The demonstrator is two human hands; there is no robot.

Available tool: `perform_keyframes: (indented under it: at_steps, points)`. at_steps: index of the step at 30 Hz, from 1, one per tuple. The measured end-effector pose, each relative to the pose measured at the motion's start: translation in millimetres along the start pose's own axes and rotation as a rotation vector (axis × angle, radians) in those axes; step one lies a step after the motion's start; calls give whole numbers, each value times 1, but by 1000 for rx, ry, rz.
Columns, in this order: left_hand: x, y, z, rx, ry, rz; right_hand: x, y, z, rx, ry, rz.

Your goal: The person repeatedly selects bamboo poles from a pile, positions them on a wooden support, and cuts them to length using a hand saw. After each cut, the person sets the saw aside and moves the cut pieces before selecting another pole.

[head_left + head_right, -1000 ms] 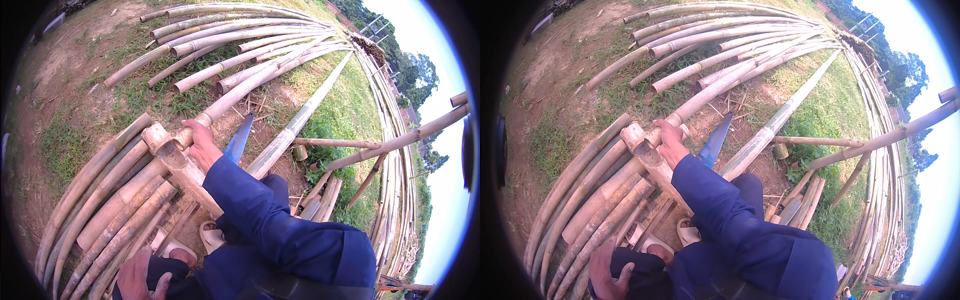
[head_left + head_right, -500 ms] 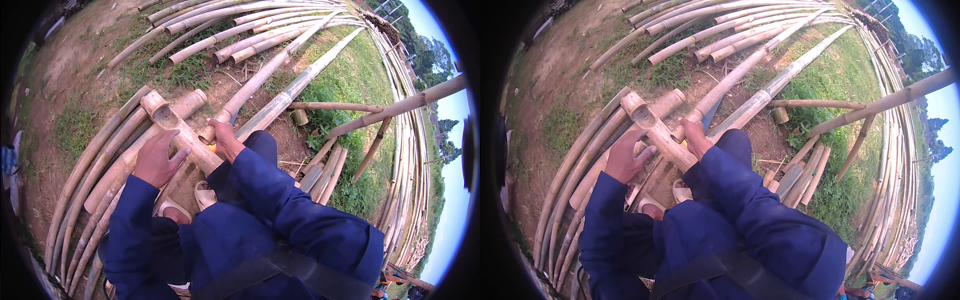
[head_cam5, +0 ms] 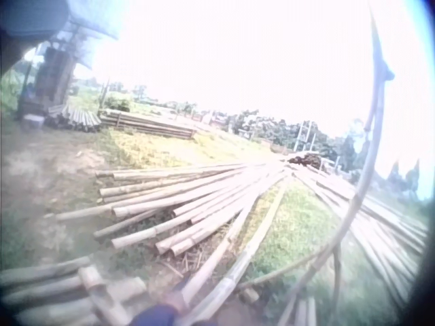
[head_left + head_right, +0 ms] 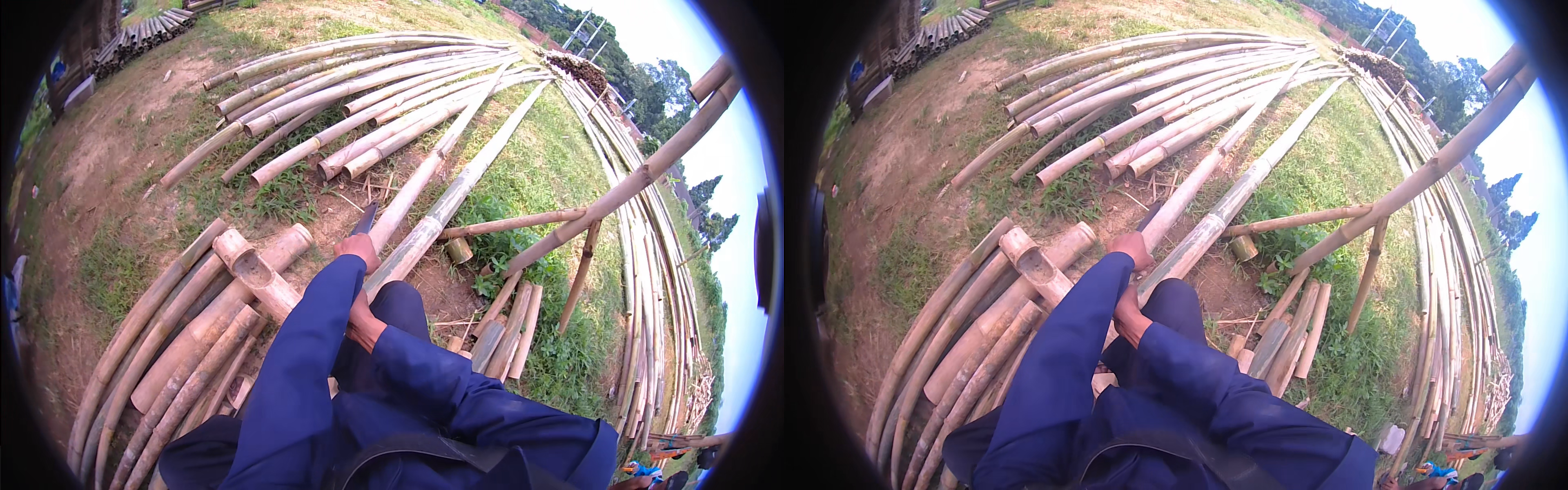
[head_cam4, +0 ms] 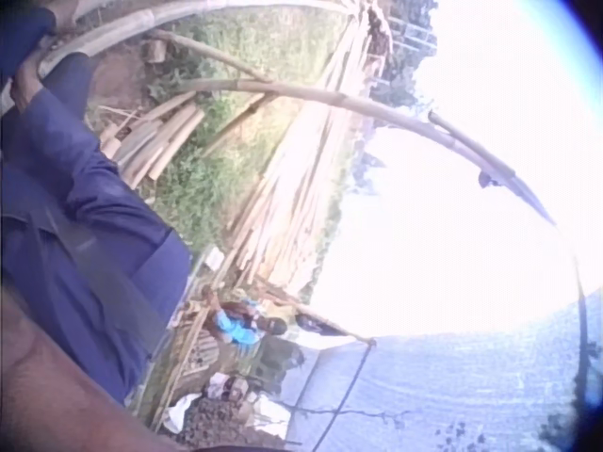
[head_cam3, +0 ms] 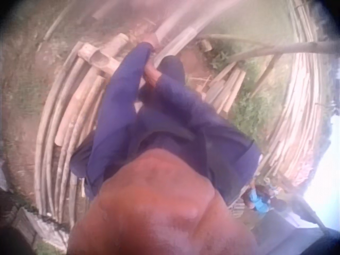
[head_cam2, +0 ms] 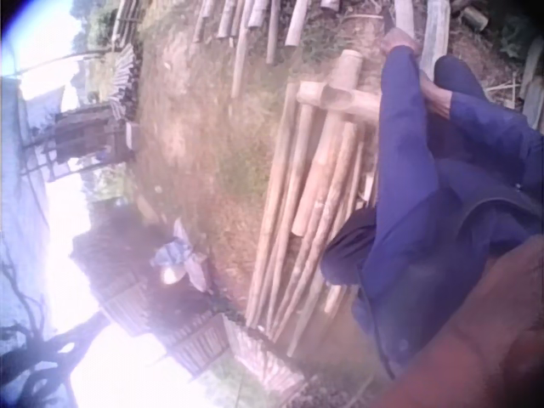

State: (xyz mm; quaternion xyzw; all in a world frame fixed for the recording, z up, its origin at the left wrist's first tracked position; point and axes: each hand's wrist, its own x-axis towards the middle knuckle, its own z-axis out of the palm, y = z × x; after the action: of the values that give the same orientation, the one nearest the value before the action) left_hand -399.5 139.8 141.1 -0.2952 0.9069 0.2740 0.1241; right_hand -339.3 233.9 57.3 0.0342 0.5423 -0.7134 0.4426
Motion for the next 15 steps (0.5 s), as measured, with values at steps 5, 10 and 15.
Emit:
perform_keyframes:
  at_steps: [5,10,15]
  points:
    - [-19,-52,-27,-43,83,61,-20,1,39,-237,-132,-172]
    - [-107,-178,-62,26,64,39,-51,-10,23,-628,-450,67]
    - [-277,-341,-70,-45,72,-53,-36,-17,-20,-658,-351,111]
